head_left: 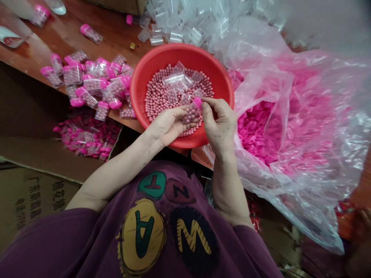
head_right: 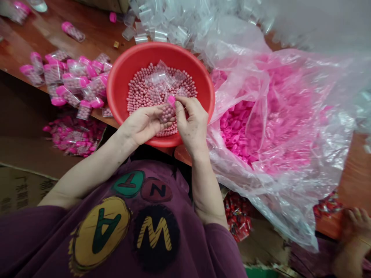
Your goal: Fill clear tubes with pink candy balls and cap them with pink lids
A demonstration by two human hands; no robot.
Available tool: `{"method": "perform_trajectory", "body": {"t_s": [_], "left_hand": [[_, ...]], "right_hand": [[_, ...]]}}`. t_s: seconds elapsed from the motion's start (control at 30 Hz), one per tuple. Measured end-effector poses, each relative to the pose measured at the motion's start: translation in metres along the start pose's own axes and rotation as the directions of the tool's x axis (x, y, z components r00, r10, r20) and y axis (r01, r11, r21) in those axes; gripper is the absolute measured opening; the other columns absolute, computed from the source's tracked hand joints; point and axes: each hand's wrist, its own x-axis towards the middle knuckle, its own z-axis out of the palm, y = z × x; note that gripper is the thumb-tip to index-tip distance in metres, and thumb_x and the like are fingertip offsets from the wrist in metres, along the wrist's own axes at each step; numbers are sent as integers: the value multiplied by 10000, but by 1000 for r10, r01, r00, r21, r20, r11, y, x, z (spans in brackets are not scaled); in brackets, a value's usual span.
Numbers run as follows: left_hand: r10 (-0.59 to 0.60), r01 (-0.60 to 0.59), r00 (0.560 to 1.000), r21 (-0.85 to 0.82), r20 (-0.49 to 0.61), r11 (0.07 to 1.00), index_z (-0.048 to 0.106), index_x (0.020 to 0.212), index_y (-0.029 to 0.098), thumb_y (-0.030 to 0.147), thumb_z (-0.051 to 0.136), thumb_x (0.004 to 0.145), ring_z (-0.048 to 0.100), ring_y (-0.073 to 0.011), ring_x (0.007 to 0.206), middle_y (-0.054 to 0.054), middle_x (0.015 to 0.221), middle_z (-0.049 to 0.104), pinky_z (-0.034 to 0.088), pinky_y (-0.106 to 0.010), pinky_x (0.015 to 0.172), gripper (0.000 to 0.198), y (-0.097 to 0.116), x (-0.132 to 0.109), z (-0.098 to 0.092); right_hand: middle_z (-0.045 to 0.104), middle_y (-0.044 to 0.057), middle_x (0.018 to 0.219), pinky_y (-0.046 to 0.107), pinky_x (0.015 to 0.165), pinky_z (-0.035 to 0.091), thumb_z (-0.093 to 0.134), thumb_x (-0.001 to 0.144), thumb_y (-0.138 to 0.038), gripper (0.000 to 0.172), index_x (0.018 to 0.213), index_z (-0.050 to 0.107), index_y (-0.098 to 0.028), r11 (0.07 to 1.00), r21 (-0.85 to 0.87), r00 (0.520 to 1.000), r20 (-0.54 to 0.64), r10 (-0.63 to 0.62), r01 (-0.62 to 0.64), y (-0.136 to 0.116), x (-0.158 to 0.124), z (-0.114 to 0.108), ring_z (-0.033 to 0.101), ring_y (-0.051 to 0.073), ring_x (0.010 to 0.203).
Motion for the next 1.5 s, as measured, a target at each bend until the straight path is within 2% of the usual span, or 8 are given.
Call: {"method": "perform_trajectory", "body": {"t_s": [0.37,0.63,0.8,1.0,1.13,1.27,1.37,1.5], "left_hand": [[154,-153,988,65,-11,986,763,976,125,51,729,1002,673,-70,730,-9,829,752,549,-188,790,86,-10,0,0],[267,-254,961,150,-77,956,770,974,157,51,785,959,637,-56,677,33,787,712,536,-180,721,108,-14,4,-2],[232,-227,973,142,-18,963,796,953,158,124,854,914,654,-72,677,17,803,741,540,-202,690,78,-11,5,-3],[225,-222,974,189,6,956,805,929,167,191,933,837,730,-107,773,-1,887,796,605,-248,801,159,-11,4,-5],[295,-291,956,197,9,936,817,905,164,171,959,785,737,-104,820,0,896,807,609,-226,851,186,-14,5,-7],[258,-243,965,230,-39,942,802,906,166,198,985,773,737,-117,768,-3,860,802,619,-248,805,229,-16,4,-3],[251,-226,965,236,-81,945,788,896,166,225,1024,739,747,-124,779,-1,859,807,620,-255,804,289,-16,2,1],[238,-198,965,286,-112,938,781,900,161,277,1055,716,752,-143,812,-6,842,798,608,-270,812,350,-17,1,2]], "right_hand": [[802,50,993,387,868,648,617,1122,-355,212,1096,793,-241,999,-18,996,-68,-52,51,-5,-12,13,764,206,921],[797,105,1100,464,958,680,521,1141,-290,280,1255,767,-220,961,-140,969,100,-226,238,0,-17,3,768,249,1026],[769,91,1294,518,1097,666,583,1071,-279,382,1426,721,-293,995,15,964,244,-102,101,-8,-13,-21,753,262,1212],[773,58,1241,475,982,734,698,1054,-515,585,1579,496,-354,947,268,984,52,168,-176,11,-17,-1,799,237,1056],[743,110,1411,595,1175,640,594,1106,-554,528,1568,549,-302,992,80,994,53,96,-100,11,-24,7,760,302,1298],[611,201,1632,702,1273,510,703,1020,-582,842,1717,400,-220,978,-197,959,284,-5,64,-1,-28,2,584,408,1549],[584,273,1628,715,1223,518,746,969,-539,943,1723,345,-138,924,-373,961,276,22,85,2,-28,9,563,453,1538],[707,264,1447,630,1120,579,746,919,-418,764,1572,513,-98,887,-449,977,211,-15,111,10,-25,21,702,415,1301]]}}
